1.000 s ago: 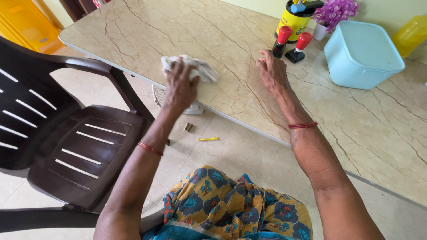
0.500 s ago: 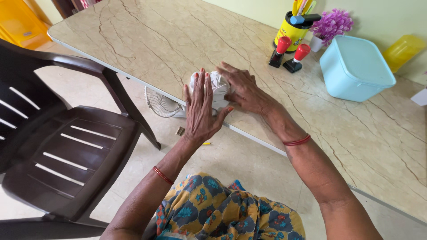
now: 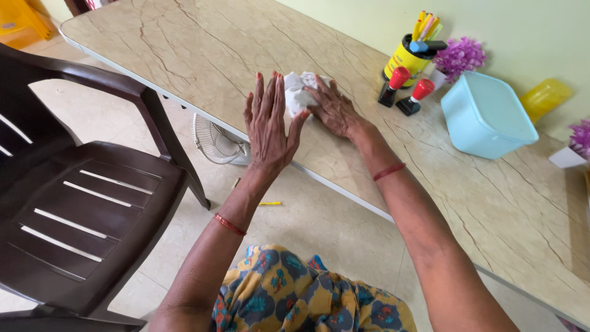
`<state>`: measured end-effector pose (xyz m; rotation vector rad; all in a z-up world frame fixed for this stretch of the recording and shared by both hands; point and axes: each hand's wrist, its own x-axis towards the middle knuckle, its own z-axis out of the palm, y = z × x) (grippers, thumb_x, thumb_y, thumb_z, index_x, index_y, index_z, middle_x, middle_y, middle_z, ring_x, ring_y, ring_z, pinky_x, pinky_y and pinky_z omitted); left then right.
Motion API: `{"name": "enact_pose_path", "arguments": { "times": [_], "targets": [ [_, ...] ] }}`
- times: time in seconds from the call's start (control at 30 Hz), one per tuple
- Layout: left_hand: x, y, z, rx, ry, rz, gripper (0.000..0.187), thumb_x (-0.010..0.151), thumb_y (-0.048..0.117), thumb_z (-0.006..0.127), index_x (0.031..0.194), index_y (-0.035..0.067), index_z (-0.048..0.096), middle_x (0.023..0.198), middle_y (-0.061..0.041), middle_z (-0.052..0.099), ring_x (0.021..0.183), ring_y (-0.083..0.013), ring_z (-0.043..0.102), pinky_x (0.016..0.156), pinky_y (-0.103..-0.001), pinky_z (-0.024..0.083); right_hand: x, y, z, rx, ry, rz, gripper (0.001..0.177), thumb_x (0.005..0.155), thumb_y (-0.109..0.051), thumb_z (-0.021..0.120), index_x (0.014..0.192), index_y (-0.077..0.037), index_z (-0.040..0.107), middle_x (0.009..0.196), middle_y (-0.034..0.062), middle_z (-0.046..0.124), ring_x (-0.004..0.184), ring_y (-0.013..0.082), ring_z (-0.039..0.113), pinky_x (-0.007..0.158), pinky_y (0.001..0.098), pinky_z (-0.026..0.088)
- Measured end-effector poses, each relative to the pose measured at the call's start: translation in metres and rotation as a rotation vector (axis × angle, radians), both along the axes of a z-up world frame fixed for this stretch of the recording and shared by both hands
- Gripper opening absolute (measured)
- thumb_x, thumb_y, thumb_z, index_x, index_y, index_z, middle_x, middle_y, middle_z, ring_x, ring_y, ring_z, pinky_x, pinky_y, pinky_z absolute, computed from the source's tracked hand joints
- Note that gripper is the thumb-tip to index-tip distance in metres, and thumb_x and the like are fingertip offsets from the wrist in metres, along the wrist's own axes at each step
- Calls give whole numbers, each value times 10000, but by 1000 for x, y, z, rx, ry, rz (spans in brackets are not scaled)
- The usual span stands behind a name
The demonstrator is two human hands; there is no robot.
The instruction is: The person cleans a table by hand with a cloth, wiping across the surface around various desktop items.
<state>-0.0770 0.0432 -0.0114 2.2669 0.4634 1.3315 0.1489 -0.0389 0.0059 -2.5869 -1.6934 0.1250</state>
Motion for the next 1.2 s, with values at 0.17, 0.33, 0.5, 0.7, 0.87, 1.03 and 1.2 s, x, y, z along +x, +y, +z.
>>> {"name": "enact_pose_path", "arguments": {
  "times": [0.17,0.33,0.5,0.7,0.87,1.03,1.2],
  "targets": [
    [21,23,13,-83,84,43,830,1035,548,554,1617,7,314,1704,-221,188,1587,-418,72,1223,-656,103,89,46,-39,22,-133,-94,629,1027,-546,385,1610,-355,244,1737,56,40,1559,467,114,1183,638,244],
    [26,18,9,-152,306,19,849,988,609,554,1551,-1,374,1671,-284,118,1561,-469,45,1152,-717,180,203,89,-82,49,-343,-44,546,1081,-468,396,1599,-300,362,1720,138,115,1521,536,165,1217,623,243],
    [24,18,8,-113,239,22,840,988,604,550,1554,1,406,1678,-280,157,1571,-464,85,1193,-688,188,291,117,-87,-27,-504,118,429,1113,-275,375,1491,-192,559,1742,137,222,1605,455,167,1248,656,201],
    [20,19,7,-92,198,0,823,1002,596,544,1550,-5,422,1682,-277,193,1591,-460,116,1238,-660,187,359,128,-85,14,-446,225,526,1024,-110,363,1510,-62,555,1712,229,206,1552,505,142,1222,633,159],
    [20,19,6,-121,182,0,799,1011,566,552,1549,-11,424,1677,-278,214,1588,-464,127,1232,-661,197,372,125,-87,-7,-468,247,429,1101,-137,356,1450,-42,587,1699,239,272,1580,485,171,1268,574,150],
    [22,20,4,-135,175,20,785,1010,550,555,1536,-18,425,1666,-279,230,1576,-461,141,1225,-643,200,333,108,-78,13,-875,449,454,1124,-212,392,1527,-84,558,1675,134,365,1611,305,251,1372,499,149],
    [26,21,-1,-127,182,46,787,1012,561,529,1520,-33,430,1645,-304,238,1549,-474,150,1200,-640,205,245,54,-61,140,-421,427,514,1025,-178,392,1481,-25,572,1584,228,403,1476,458,276,1185,579,175]
  ]
}}
